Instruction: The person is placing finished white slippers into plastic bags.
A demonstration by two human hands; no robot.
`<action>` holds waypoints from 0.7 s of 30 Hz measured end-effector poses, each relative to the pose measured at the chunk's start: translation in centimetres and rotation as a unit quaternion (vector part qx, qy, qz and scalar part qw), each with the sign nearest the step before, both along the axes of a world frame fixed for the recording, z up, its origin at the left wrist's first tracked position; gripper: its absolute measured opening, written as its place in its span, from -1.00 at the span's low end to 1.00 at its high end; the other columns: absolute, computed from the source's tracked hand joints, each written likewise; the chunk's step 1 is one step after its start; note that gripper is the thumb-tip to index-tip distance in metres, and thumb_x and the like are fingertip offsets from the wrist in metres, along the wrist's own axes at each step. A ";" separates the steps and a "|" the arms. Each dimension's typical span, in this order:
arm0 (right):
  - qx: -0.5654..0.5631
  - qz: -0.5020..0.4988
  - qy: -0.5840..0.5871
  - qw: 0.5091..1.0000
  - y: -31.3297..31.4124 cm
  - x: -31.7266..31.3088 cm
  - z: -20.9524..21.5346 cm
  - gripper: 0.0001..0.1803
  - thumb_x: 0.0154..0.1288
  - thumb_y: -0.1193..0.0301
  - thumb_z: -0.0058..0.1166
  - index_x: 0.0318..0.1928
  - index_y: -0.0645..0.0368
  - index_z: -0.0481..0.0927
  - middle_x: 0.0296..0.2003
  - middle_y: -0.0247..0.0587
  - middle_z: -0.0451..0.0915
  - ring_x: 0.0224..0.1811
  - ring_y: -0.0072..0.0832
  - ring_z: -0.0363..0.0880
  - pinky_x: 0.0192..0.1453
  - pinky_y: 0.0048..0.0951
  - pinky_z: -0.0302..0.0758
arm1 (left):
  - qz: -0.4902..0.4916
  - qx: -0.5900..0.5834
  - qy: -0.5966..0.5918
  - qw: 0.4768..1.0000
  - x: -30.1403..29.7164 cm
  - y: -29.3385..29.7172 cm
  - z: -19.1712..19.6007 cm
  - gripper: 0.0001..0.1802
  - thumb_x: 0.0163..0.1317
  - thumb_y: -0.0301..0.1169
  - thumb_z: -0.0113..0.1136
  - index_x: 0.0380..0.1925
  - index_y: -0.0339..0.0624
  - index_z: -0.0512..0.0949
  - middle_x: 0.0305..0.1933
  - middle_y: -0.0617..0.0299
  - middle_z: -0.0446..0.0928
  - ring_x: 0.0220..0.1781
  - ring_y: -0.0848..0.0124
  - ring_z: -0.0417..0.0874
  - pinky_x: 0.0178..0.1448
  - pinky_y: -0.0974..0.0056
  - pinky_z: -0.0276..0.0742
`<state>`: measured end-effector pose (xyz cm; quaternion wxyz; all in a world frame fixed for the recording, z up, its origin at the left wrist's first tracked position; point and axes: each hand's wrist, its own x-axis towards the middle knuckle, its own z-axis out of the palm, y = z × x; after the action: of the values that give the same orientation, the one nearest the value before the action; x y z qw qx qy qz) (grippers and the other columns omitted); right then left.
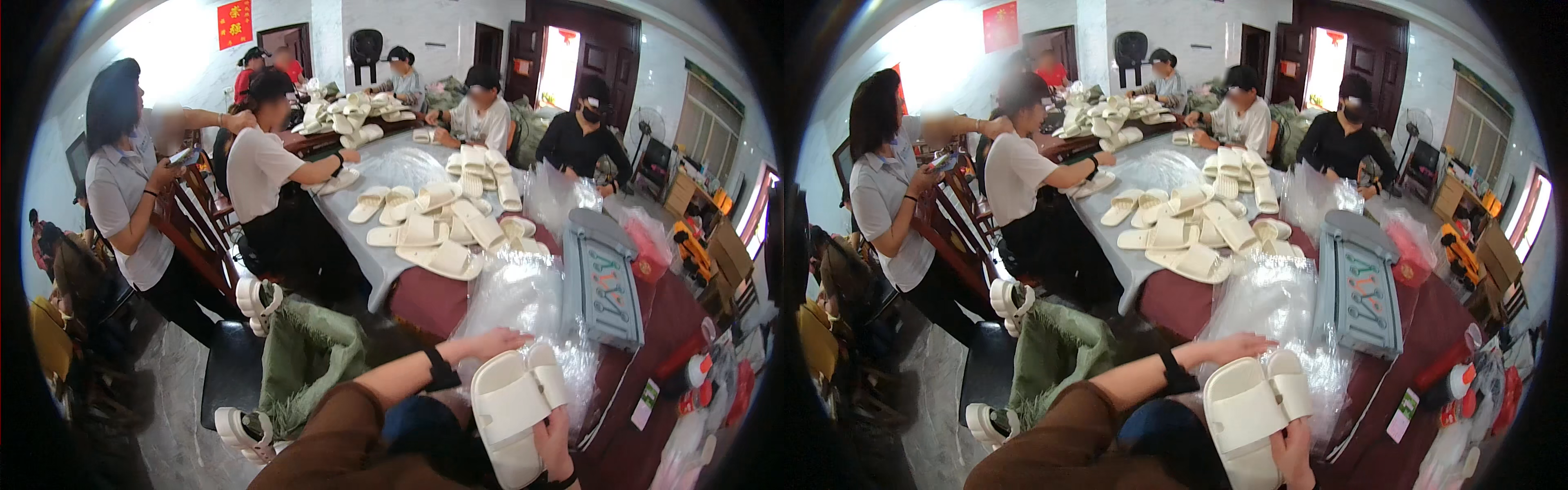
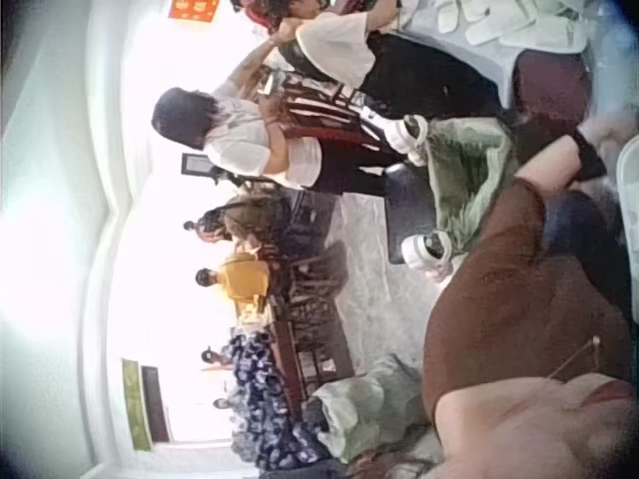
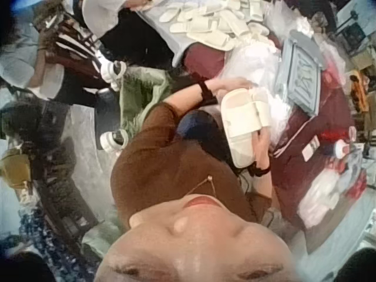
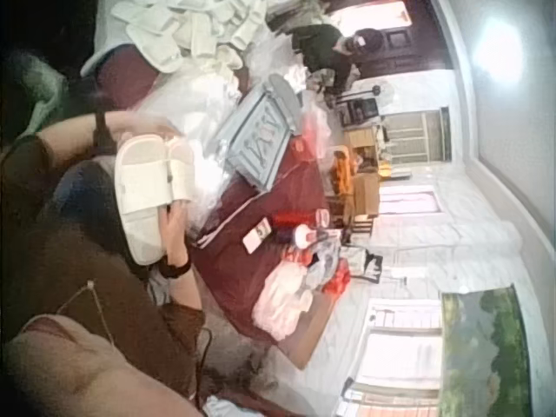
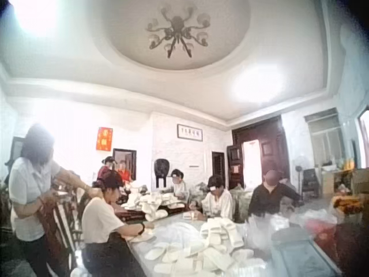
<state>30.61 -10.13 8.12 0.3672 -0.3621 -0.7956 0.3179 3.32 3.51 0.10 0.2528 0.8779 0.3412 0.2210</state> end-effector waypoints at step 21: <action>0.142 -0.098 -0.104 0.980 3.9 -0.4 0.4 -0.72 0.32 0.36 0.12 -0.31 0.41 0.50 -0.26 0.24 0.50 -0.26 0.16 0.51 -0.19 0.01 0.45 | 0.101 0.190 0.061 0.975 3.8 -9.2 11.3 -0.44 0.43 -0.24 -0.03 0.42 0.01 0.30 0.57 -0.03 0.09 0.59 -0.21 -0.08 0.60 -0.18 -0.06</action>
<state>30.19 -6.24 8.54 0.3594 -0.4134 -0.8273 0.1250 7.15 -5.73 11.40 0.0364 0.8829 0.3942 0.2526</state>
